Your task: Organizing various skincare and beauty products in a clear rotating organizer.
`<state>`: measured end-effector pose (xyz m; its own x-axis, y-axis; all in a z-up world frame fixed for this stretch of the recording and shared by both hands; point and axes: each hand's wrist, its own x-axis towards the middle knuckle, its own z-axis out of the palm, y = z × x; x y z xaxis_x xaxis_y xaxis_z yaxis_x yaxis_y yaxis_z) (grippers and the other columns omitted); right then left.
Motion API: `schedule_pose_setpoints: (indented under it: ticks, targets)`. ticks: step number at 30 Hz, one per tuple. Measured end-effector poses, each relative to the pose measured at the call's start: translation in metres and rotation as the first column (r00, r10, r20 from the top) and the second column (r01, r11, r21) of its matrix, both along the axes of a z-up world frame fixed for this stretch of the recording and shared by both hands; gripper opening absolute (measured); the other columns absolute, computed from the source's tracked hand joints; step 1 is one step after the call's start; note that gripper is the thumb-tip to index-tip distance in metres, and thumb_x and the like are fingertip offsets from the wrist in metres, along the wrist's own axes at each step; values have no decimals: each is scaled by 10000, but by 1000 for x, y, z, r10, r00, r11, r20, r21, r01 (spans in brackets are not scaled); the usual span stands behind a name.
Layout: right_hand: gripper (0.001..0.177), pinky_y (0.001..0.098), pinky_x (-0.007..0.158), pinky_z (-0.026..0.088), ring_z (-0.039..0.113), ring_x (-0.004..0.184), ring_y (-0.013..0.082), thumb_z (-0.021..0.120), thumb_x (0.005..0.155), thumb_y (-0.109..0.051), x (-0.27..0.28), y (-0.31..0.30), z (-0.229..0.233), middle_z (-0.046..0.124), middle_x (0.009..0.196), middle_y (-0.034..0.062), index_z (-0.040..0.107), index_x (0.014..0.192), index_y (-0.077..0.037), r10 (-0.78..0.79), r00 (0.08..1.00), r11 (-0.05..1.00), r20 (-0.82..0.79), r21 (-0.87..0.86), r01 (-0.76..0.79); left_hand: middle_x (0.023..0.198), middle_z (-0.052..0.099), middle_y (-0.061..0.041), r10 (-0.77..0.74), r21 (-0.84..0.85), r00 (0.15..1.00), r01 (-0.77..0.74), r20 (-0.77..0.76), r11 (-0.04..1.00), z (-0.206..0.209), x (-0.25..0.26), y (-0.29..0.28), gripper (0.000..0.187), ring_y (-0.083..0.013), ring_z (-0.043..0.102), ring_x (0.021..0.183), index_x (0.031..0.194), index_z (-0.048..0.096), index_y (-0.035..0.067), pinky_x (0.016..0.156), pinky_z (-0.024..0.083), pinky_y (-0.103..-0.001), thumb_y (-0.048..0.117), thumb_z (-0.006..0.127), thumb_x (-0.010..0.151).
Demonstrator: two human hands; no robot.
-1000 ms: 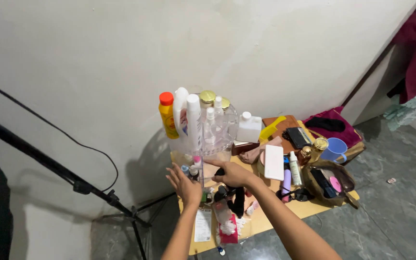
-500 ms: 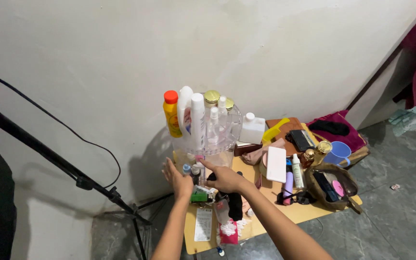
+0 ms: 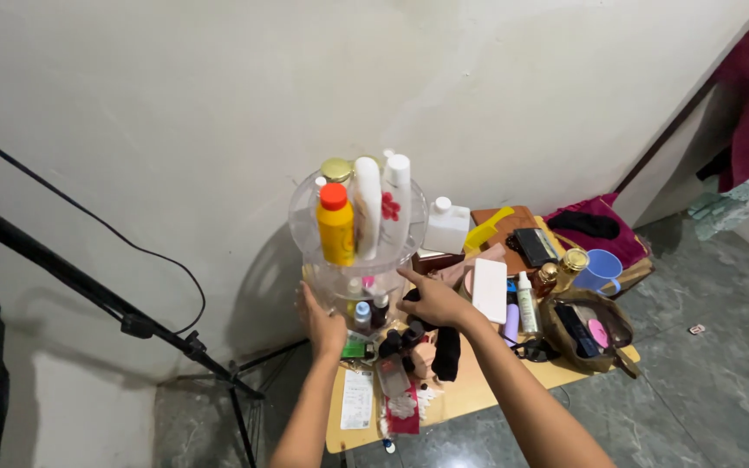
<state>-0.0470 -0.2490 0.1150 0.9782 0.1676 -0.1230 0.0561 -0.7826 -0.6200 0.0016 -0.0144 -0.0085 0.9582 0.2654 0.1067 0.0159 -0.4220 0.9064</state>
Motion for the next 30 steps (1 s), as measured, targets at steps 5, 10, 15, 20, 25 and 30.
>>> schedule_pose_setpoints:
  ticks: [5,10,15,20,25,30]
  targets:
    - [811,431,1042,453,606,1207,405,763,852,-314,-4,0,-5,630,1299,289,389,1553,-152,24,999,1000,25,16,-24,1659,248,-225,7,68,1000,-8,11,998,-22,-2,-15,893,-392,190,1542,1595,207,38,1271,147,-456,-46,584,790]
    - [796,408,996,505,663,1172,347,753,833,-319,-5,13,7,633,1350,219,407,1539,-195,80,997,993,15,83,-81,1639,262,-205,8,57,997,-4,-82,998,-11,-12,-16,925,-374,194,1530,1579,225,85,1259,155,-441,-36,631,756]
    - [786,394,979,507,665,1141,313,726,881,-386,-7,19,15,674,1269,199,375,1572,-252,79,992,997,-100,6,-79,1652,205,-223,-52,248,989,86,-138,965,-22,-11,-10,978,-374,133,1560,1588,276,202,1267,127,-447,-39,675,729]
    - [787,370,928,547,751,991,273,720,862,-340,-5,14,4,780,1035,159,383,1565,-233,21,983,1000,-182,-10,-23,1675,148,-209,-45,234,970,102,-238,967,-18,-11,-10,973,-403,108,1555,1585,269,277,1250,146,-461,-6,691,755]
    - [636,346,878,571,784,935,204,722,869,-334,-8,13,8,806,975,81,560,1473,-217,51,981,998,-188,51,-42,1667,168,-207,-29,210,973,79,-228,974,-13,-8,-12,964,-419,126,1551,1584,249,262,1258,150,-473,29,712,772]
    - [761,361,898,564,768,947,272,707,859,-296,1,0,-10,793,973,167,417,1558,-217,6,984,995,-180,98,12,1672,163,-213,-35,179,981,69,-190,981,-19,-4,-11,944,-412,128,1549,1590,269,249,1253,143,-481,10,692,782]
